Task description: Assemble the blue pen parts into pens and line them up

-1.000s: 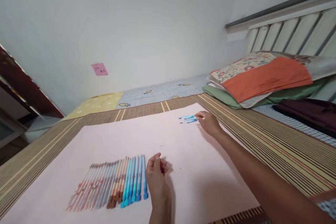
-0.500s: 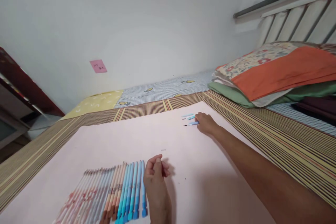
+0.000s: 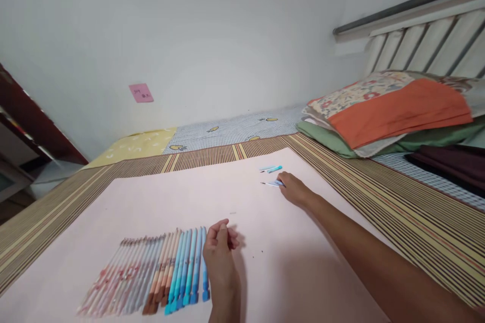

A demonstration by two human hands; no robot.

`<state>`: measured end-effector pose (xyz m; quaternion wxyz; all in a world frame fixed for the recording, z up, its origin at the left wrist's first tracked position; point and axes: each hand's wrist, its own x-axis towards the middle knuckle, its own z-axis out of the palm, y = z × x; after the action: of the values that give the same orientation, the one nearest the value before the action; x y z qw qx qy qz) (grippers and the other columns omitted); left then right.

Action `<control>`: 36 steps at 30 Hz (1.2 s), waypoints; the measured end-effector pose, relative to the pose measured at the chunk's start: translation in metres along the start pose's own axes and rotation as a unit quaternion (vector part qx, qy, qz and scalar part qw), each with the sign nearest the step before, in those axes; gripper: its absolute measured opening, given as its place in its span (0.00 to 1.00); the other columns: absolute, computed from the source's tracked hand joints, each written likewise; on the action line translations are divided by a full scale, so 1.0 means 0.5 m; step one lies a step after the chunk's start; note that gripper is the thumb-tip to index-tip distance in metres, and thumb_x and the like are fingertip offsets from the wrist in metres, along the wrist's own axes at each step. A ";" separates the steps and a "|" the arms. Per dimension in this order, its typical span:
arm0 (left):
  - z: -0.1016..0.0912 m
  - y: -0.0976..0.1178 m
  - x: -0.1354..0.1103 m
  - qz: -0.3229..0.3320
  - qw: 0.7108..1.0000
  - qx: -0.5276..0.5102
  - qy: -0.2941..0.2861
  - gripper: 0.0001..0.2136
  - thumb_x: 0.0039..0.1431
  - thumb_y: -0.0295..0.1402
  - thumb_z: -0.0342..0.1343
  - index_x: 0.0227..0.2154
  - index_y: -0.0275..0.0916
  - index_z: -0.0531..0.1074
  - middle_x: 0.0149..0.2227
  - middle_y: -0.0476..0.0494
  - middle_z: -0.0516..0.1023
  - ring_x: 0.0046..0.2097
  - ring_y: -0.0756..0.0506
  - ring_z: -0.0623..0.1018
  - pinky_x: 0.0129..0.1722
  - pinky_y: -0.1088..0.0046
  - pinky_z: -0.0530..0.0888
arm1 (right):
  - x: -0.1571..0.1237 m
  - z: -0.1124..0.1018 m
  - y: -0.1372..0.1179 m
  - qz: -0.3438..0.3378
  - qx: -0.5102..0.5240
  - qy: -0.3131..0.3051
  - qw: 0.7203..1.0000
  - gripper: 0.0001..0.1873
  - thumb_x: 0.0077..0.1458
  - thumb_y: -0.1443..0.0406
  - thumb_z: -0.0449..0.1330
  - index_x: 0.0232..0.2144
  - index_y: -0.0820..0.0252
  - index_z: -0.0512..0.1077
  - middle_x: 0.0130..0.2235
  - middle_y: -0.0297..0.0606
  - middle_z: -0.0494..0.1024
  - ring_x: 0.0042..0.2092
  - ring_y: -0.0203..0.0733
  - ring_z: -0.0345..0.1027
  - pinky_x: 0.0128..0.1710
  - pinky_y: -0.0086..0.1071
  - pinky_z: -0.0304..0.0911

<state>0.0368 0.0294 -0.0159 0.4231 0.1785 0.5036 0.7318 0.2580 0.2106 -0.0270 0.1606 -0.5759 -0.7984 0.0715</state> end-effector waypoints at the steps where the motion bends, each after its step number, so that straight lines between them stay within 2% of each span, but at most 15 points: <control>1: -0.003 0.002 0.003 0.003 1.000 -0.003 0.004 0.15 0.47 0.39 0.66 0.34 0.36 0.74 0.21 0.52 0.71 0.23 0.53 0.67 0.24 0.78 0.64 | -0.005 0.002 -0.001 0.002 0.002 0.000 1.000 0.07 0.60 0.73 0.54 0.37 0.60 0.71 0.43 0.43 0.74 0.43 0.42 0.67 0.39 0.30 0.55; 4: -0.013 0.010 0.011 0.016 1.000 -0.016 0.014 0.15 0.46 0.38 0.67 0.35 0.35 0.74 0.22 0.52 0.72 0.23 0.53 0.67 0.24 0.78 0.64 | -0.014 0.008 -0.010 0.013 0.002 -0.001 1.000 0.03 0.60 0.70 0.57 0.37 0.60 0.71 0.44 0.44 0.74 0.45 0.44 0.67 0.40 0.32 0.55; 8: -0.022 0.024 0.017 0.026 0.999 -0.028 0.027 0.15 0.45 0.36 0.66 0.35 0.36 0.74 0.22 0.53 0.71 0.23 0.53 0.67 0.25 0.78 0.65 | -0.016 0.012 -0.025 0.029 -0.005 -0.002 1.000 0.03 0.60 0.71 0.57 0.37 0.61 0.70 0.44 0.46 0.74 0.46 0.47 0.66 0.42 0.34 0.54; 17: -0.031 0.045 0.026 0.029 0.997 -0.052 0.043 0.16 0.45 0.38 0.66 0.36 0.35 0.74 0.22 0.52 0.73 0.23 0.53 0.68 0.25 0.77 0.66 | -0.017 0.013 -0.035 0.031 0.022 -0.057 0.998 0.06 0.60 0.68 0.56 0.40 0.61 0.69 0.45 0.45 0.75 0.43 0.43 0.68 0.38 0.31 0.56; 23: -0.031 0.050 0.029 0.030 0.997 -0.057 0.049 0.16 0.45 0.38 0.66 0.35 0.35 0.74 0.22 0.51 0.73 0.23 0.54 0.67 0.25 0.78 0.65 | -0.019 0.005 -0.046 0.022 0.019 -0.096 0.995 0.10 0.54 0.69 0.57 0.40 0.59 0.70 0.38 0.42 0.77 0.36 0.44 0.68 0.32 0.30 0.53; 29: -0.039 0.053 0.037 0.040 0.996 -0.064 0.053 0.15 0.45 0.37 0.66 0.35 0.35 0.74 0.22 0.52 0.73 0.23 0.54 0.68 0.26 0.78 0.65 | -0.045 -0.008 -0.074 -0.004 0.031 -0.095 0.995 0.11 0.53 0.69 0.56 0.41 0.58 0.70 0.37 0.42 0.78 0.34 0.44 0.68 0.32 0.30 0.52; 36: -0.042 0.053 0.043 0.046 0.995 -0.063 0.058 0.16 0.44 0.38 0.66 0.34 0.34 0.74 0.22 0.51 0.73 0.22 0.54 0.68 0.25 0.78 0.65 | -0.110 -0.004 -0.136 -0.081 0.074 -0.100 0.989 0.08 0.52 0.72 0.57 0.35 0.57 0.71 0.37 0.39 0.77 0.36 0.42 0.68 0.34 0.29 0.55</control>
<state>-0.0016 0.0311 -0.0051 0.3698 0.1319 0.4709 0.7900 0.2135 0.1363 -0.0142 0.1278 -0.4858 -0.8469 0.1745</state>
